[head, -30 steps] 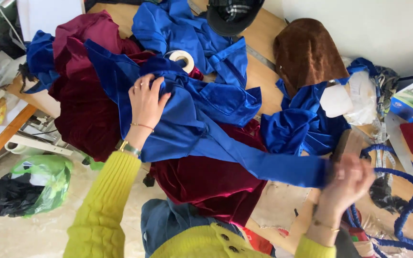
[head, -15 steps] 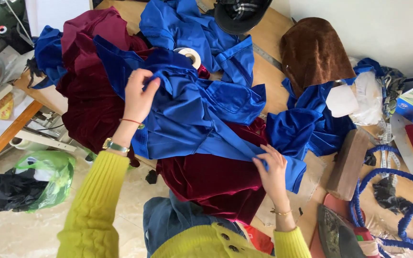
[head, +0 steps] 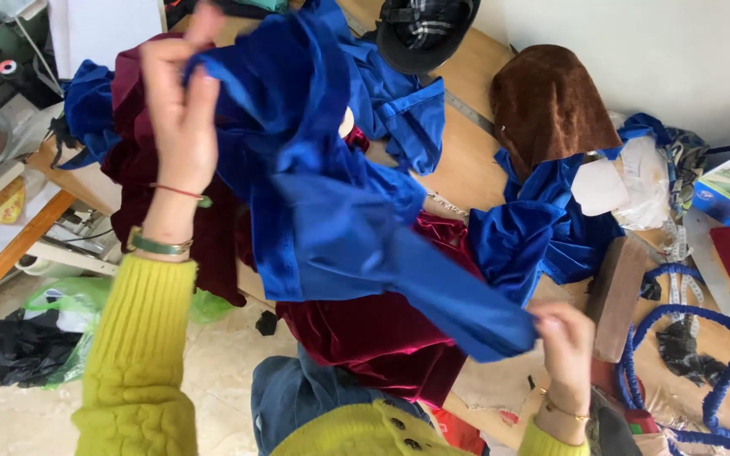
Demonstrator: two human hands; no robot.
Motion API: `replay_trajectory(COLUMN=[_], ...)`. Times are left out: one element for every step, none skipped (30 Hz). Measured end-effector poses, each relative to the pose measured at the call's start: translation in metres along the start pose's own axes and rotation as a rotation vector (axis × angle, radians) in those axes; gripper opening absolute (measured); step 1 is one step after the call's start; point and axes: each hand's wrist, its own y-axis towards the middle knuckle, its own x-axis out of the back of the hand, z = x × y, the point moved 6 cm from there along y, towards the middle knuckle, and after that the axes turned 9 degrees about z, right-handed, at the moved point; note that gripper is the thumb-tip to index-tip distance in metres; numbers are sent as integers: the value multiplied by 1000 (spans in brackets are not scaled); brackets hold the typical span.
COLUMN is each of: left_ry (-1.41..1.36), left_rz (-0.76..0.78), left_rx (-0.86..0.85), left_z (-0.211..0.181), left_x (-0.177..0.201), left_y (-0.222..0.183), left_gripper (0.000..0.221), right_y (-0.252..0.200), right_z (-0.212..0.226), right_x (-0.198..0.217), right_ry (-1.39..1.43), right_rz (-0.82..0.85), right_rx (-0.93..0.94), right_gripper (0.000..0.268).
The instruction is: Ironing and pressing seams on blue velvet fabric using a steam iron on a sewing workshop table.
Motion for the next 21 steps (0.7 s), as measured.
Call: replay_trajectory(left_ry=[-150,-153,-410,-662,-664,-874,-1084,-1085,-1057,-1028,-1030,-1072,-1109,-1110,-742,-363,-363,-129,108,109,207], left_rz=[-24,-22,-72,-122,-121,-174,-232,-231,-201,-169,-166,6,178,180,227,274,277,369,458,460,509], left_rx=[-12,-12,138,290,289,419,552,552,610,671,673,640,604,604,840,1050,1048,1091,1123,1121,1089], left_z=[0,10,32,53,65,86,106,96,87,78,86,87,88,109,141,172,146,123,99,95,91], left_x=[3,6,10,12,20,25,28,29,28,27,35,37,38,43,50,61,51,43,37,28,20], left_y=[1,-6,-14,-24,-37,-54,-73,-76,-82,-88,-99,-108,-118,-128,-146,-164,-156,-152,-147,-147,-147], left_gripper=[19,19,16,17,17,15,21,21,28,38,38,52,70,70,51,41,41,52,67,67,78], right_y=[3,11,16,19,21,22,24,33,42,50,62,76,88,107,125,145,164,183,203,217,229], right_z=[-6,9,12,15,10,7,4,6,8,11,-4,-13,-22,-19,-17,-16,-24,-34,-44,-58,-79], right_x=[-9,-20,-42,-60,-65,-72,-78,-82,-87,-91,-95,-103,-111,-121,-130,-139,-149,-155,-160,-170,-180], right_ry=[-219,-220,-370,-518,-518,-450,-382,-382,-360,-338,-338,-300,-263,-263,-181,-98,-98,-192,-286,-285,-118], right_rz=[178,175,376,577,574,570,565,563,572,581,578,607,635,633,615,596,592,535,478,475,458], right_rx=[-128,-131,-313,-493,-493,-454,-415,-416,-405,-397,-400,-296,-192,-193,-245,-295,-295,-313,-332,-332,-459], right_gripper=[25,25,29,38,38,37,36,36,37,38,38,37,36,36,33,30,30,27,44,44,45])
